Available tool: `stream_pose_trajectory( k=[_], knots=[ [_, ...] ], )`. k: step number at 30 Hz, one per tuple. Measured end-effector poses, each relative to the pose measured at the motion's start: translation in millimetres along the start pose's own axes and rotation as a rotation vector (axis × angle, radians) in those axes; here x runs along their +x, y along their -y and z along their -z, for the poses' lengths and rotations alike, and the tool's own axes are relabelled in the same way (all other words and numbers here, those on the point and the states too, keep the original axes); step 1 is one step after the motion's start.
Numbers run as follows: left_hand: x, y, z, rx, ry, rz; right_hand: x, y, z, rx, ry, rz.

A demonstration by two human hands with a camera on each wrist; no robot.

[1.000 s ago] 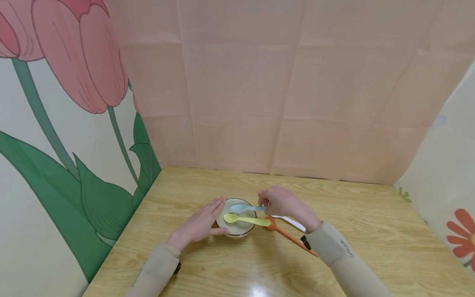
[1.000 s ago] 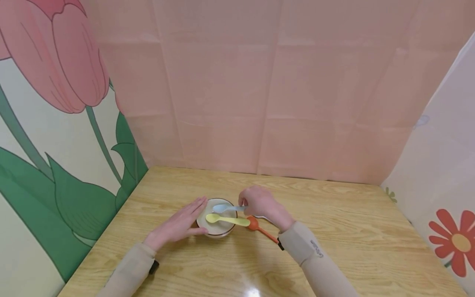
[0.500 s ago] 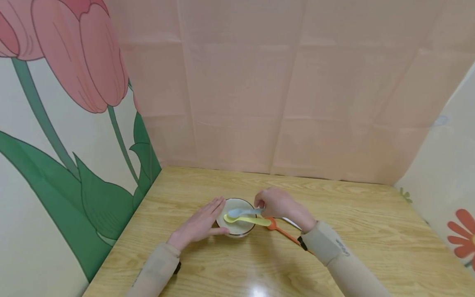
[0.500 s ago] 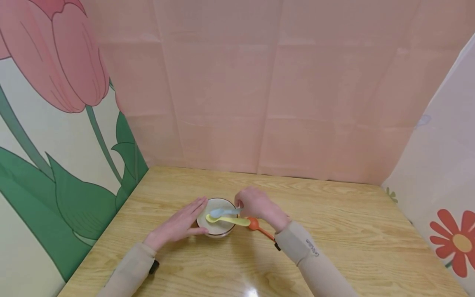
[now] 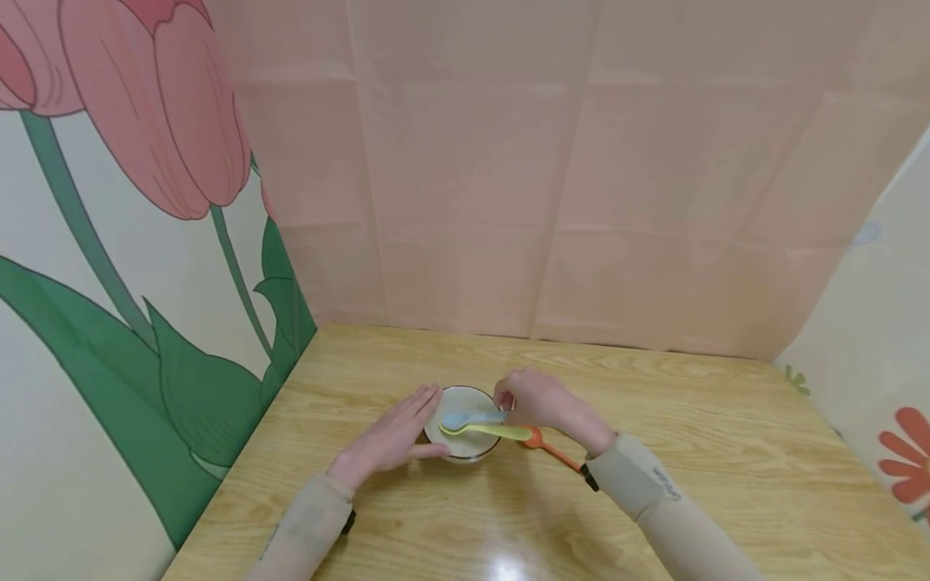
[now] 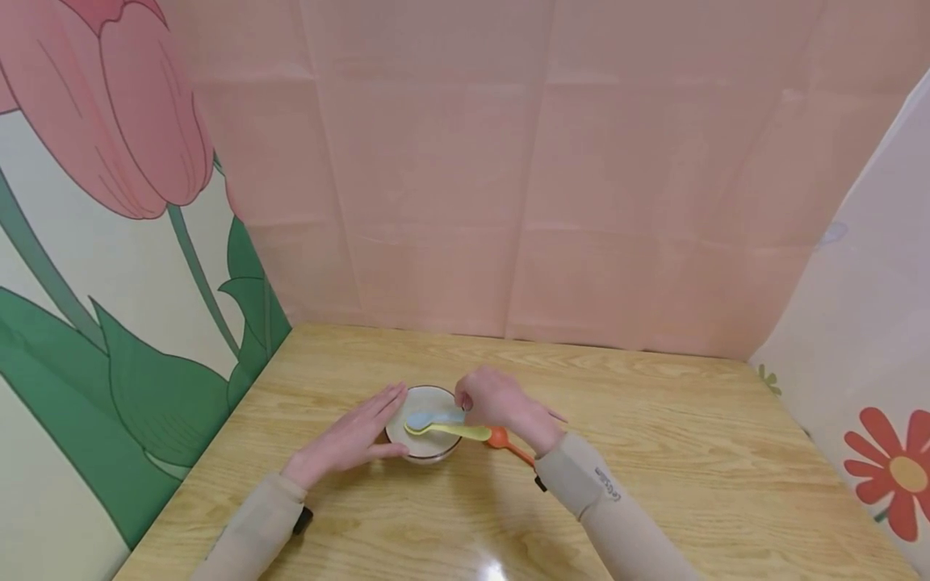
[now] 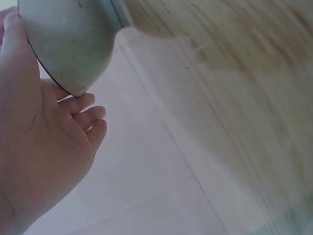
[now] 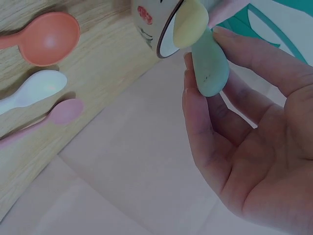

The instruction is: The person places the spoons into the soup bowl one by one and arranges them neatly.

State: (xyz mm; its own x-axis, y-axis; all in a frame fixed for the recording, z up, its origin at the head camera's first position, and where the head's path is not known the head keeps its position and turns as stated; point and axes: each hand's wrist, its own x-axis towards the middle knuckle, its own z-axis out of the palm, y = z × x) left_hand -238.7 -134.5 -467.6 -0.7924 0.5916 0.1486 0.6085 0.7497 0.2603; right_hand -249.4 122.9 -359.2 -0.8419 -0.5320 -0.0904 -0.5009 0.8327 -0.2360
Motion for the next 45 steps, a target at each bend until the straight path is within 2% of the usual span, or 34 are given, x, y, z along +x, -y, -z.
stream_pose_trajectory(
  k=[11, 18, 23, 27, 30, 40, 45],
  knots=[
    [0.8, -2.0, 2.5, 0.001, -0.001, -0.011, -1.8, -1.1, -1.1, 0.019, -0.012, 0.017],
    [1.8, -0.5, 1.1, 0.008, 0.009, -0.008, -6.7, -3.7, 1.7, 0.035, -0.041, -0.022],
    [1.9, -0.1, 0.8, 0.015, 0.016, -0.005, -12.9, -8.5, 4.0, 0.04, -0.064, 0.019],
    [0.9, -1.0, 1.1, 0.009, 0.01, -0.011, -17.2, -14.7, 6.3, 0.053, -0.096, 0.079],
    [0.6, -1.3, 1.1, 0.01, 0.006, -0.014, -20.1, -20.7, 7.8, 0.077, -0.123, 0.091],
    [-0.2, -1.7, 1.9, 0.01, 0.018, 0.003, -33.6, -44.2, 9.3, 0.116, -0.17, 0.089],
    [-1.1, -1.6, 0.9, 0.017, 0.011, -0.004, -40.4, -53.8, 7.9, 0.124, -0.175, 0.056]
  ],
)
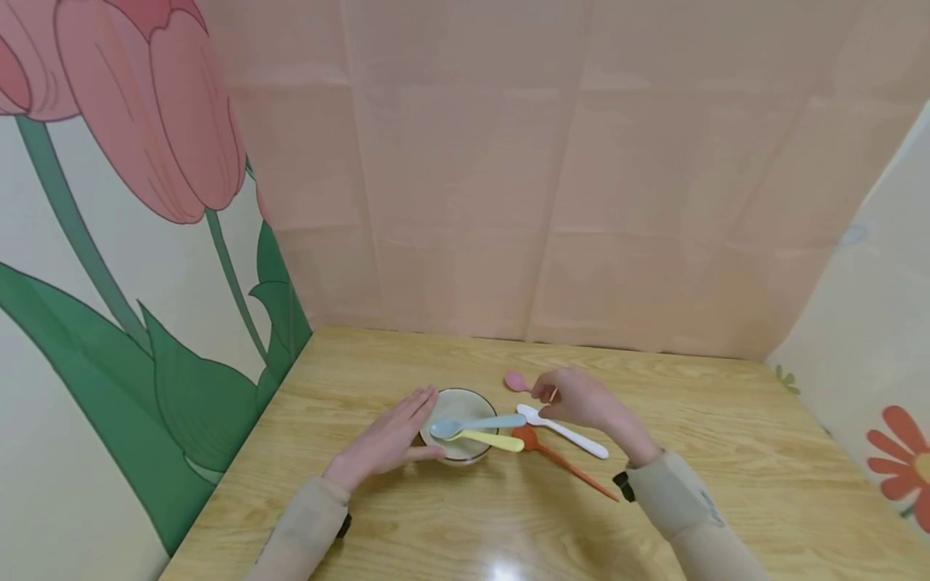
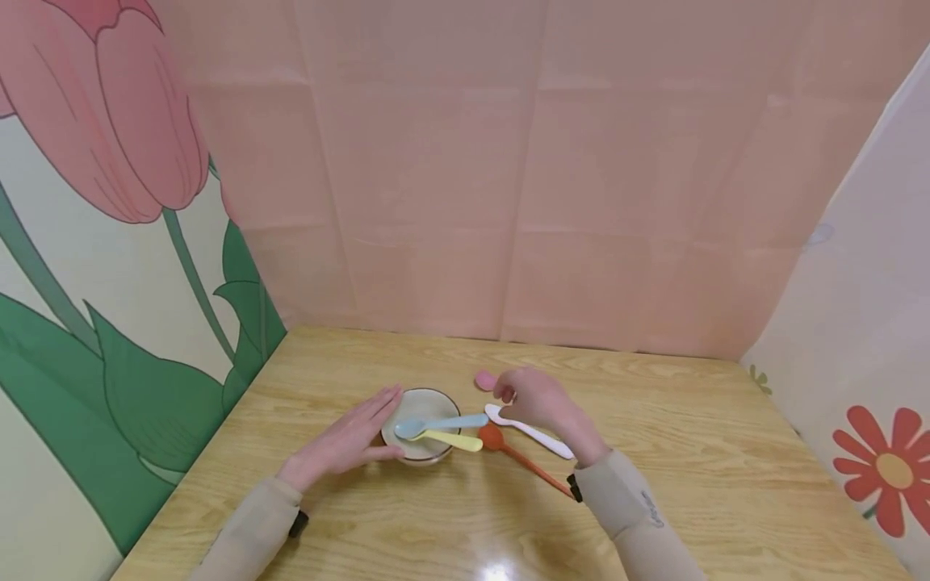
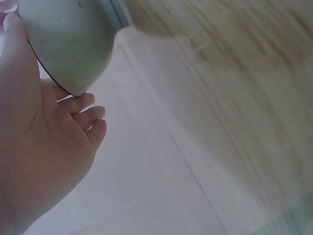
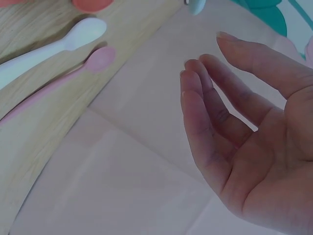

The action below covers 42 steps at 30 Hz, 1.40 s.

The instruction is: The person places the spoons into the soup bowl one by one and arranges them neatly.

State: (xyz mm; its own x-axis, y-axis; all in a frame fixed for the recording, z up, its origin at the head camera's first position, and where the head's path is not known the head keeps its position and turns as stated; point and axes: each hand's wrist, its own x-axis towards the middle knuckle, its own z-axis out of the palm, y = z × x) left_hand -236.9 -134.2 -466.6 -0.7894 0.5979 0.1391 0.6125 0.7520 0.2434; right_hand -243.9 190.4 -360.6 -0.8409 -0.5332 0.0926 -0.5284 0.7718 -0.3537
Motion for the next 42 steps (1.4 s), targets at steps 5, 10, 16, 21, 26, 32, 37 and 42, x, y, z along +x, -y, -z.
stream_pose_trajectory(
  k=[5, 10, 16, 21, 26, 32, 37, 42],
  knots=[
    [-0.5, -0.5, 0.3, 0.003, 0.0, 0.002, -5.6, -7.8, 2.2, 0.026, -0.003, -0.022],
    [-0.1, -0.6, 0.4, 0.0, -0.001, 0.005, -10.7, -15.3, 5.2, 0.047, -0.016, -0.056],
    [0.0, -0.6, 0.3, -0.008, -0.003, 0.009, -15.7, -27.6, 5.5, 0.06, -0.03, -0.111],
    [0.5, 0.1, -0.2, -0.007, -0.007, 0.006, -18.2, -37.9, 3.6, 0.069, -0.053, -0.122],
    [0.6, 0.6, -0.8, 0.005, -0.01, 0.004, -18.4, -47.9, -0.4, 0.067, -0.075, -0.118],
    [0.8, 1.0, -1.2, 0.006, 0.006, 0.021, -17.1, -61.6, -6.6, 0.078, -0.081, -0.139],
    [1.3, 0.6, -0.3, 0.006, 0.007, 0.02, -16.8, -70.1, -9.9, 0.095, -0.082, -0.155],
    [1.2, 0.2, 0.3, 0.008, 0.008, 0.019, -16.3, -78.0, -13.5, 0.104, -0.084, -0.165]
  ],
)
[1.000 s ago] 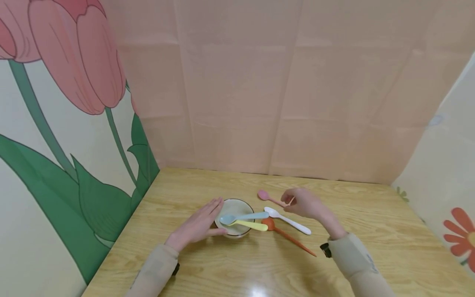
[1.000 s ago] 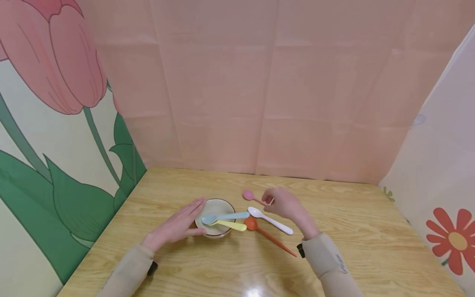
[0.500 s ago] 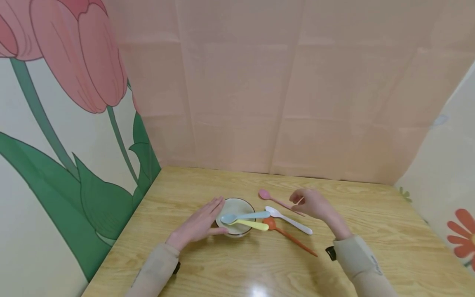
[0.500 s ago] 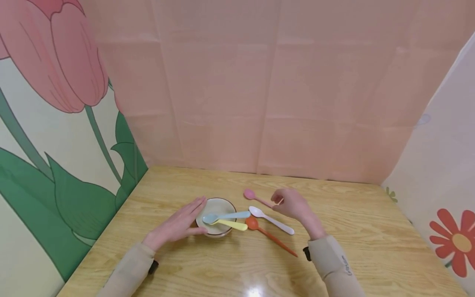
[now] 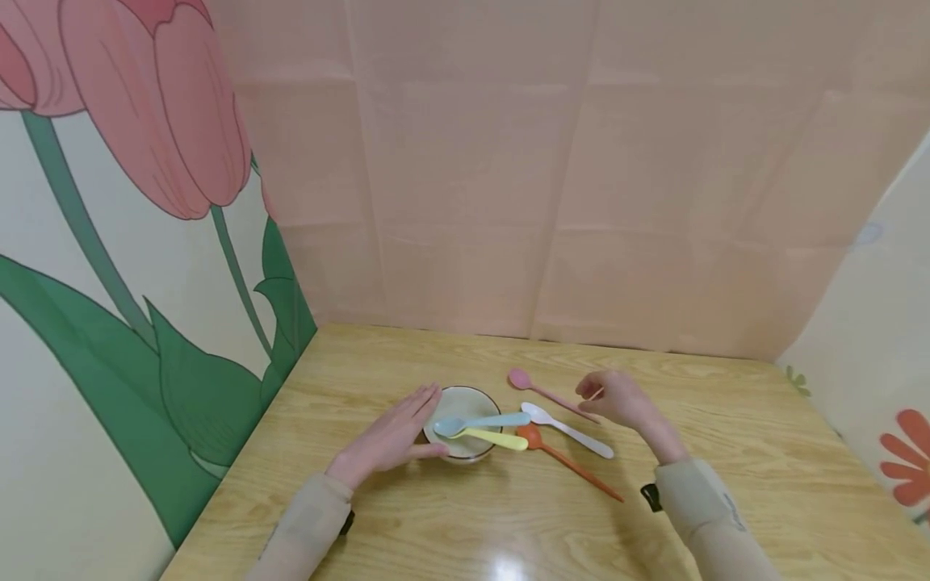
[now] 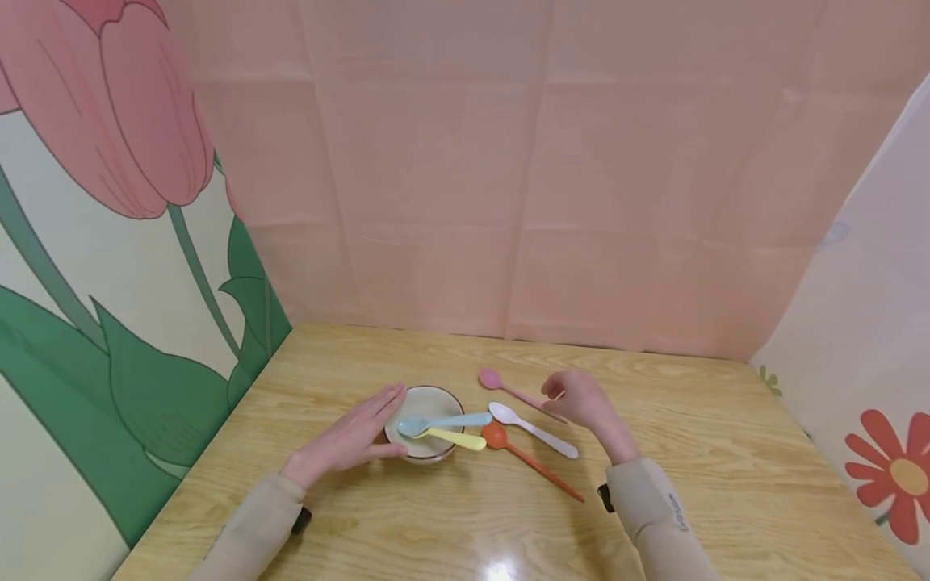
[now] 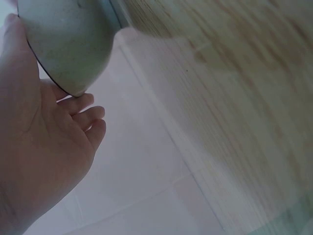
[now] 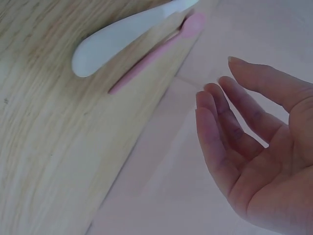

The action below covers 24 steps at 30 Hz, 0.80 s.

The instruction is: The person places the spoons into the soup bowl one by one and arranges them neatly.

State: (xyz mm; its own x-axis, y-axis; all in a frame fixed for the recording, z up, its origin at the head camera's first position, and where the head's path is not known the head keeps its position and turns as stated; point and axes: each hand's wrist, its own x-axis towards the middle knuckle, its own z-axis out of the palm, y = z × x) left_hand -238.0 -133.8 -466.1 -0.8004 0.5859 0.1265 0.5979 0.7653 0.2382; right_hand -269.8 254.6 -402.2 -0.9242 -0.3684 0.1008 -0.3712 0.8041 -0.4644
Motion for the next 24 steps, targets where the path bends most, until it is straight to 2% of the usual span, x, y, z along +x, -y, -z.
stream_pose_trajectory(
  k=[15, 24],
  knots=[
    [-1.3, -1.0, 0.1, -0.026, 0.006, 0.0, 13.8, -27.9, -13.0, 0.011, 0.056, -0.049],
    [-1.2, -1.1, 0.8, -0.014, 0.006, 0.0, 18.4, -35.8, -16.5, 0.014, 0.07, -0.076]
  ],
)
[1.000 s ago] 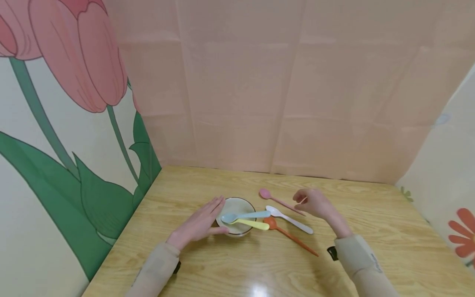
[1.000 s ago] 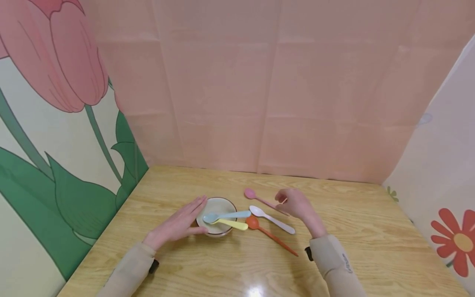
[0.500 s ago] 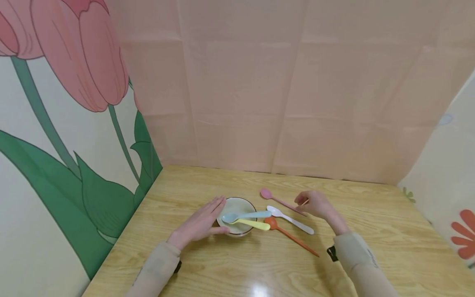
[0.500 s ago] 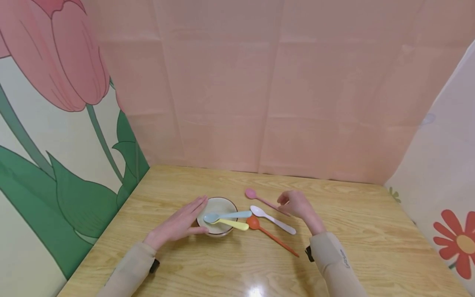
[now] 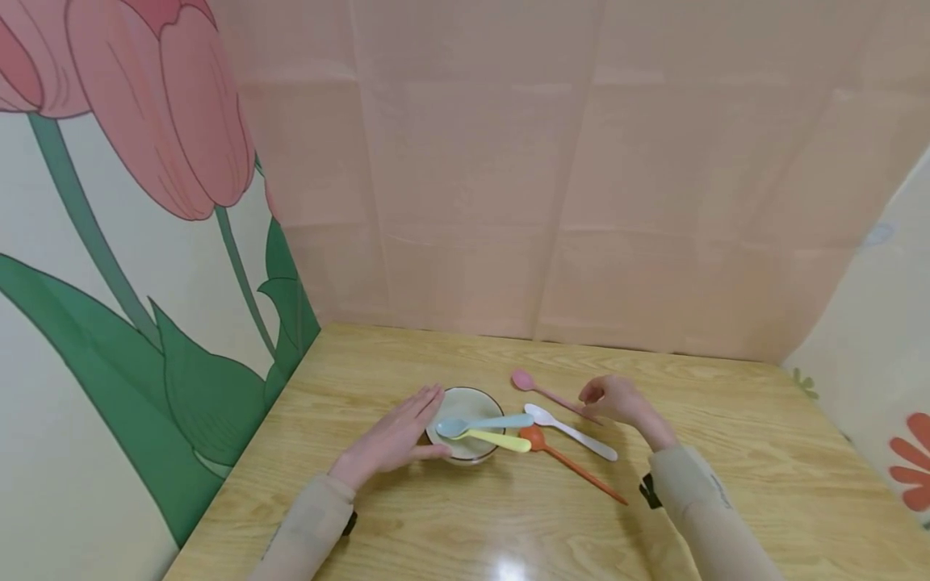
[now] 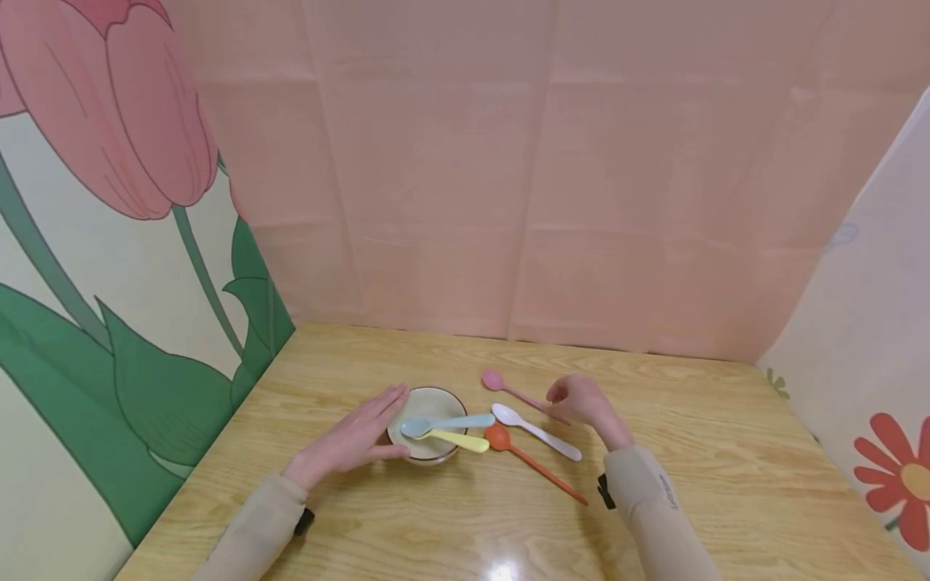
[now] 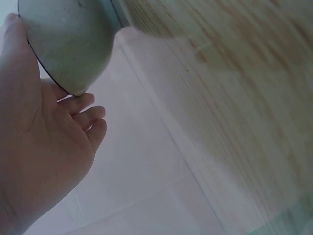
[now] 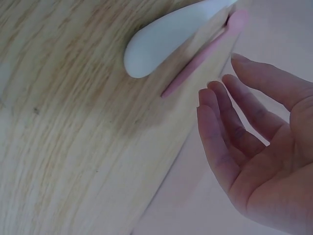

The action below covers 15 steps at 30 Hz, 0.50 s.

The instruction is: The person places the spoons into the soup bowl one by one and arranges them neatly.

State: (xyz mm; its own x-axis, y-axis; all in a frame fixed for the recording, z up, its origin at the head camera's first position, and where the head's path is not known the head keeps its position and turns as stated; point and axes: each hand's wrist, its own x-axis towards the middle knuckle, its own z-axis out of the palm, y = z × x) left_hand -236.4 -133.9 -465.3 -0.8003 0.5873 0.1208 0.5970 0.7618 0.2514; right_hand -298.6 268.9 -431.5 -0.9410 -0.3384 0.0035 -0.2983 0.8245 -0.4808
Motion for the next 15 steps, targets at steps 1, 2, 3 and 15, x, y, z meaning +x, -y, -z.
stream_pose_trajectory(
  k=[1, 2, 3, 15],
  knots=[
    [0.0, 0.1, 0.0, -0.001, 0.001, 0.003, 0.4, -0.5, -0.9, 0.001, 0.003, -0.002],
    [0.0, 0.3, 0.0, -0.002, 0.001, 0.003, 1.1, -1.2, -2.2, 0.003, 0.007, -0.013],
    [0.1, 0.5, -0.1, 0.0, 0.002, 0.004, 1.8, -1.9, -3.2, 0.004, 0.01, -0.022],
    [0.7, 1.7, -1.3, 0.001, -0.004, 0.002, 10.9, -12.6, -8.9, 0.04, 0.05, -0.06]
  ],
)
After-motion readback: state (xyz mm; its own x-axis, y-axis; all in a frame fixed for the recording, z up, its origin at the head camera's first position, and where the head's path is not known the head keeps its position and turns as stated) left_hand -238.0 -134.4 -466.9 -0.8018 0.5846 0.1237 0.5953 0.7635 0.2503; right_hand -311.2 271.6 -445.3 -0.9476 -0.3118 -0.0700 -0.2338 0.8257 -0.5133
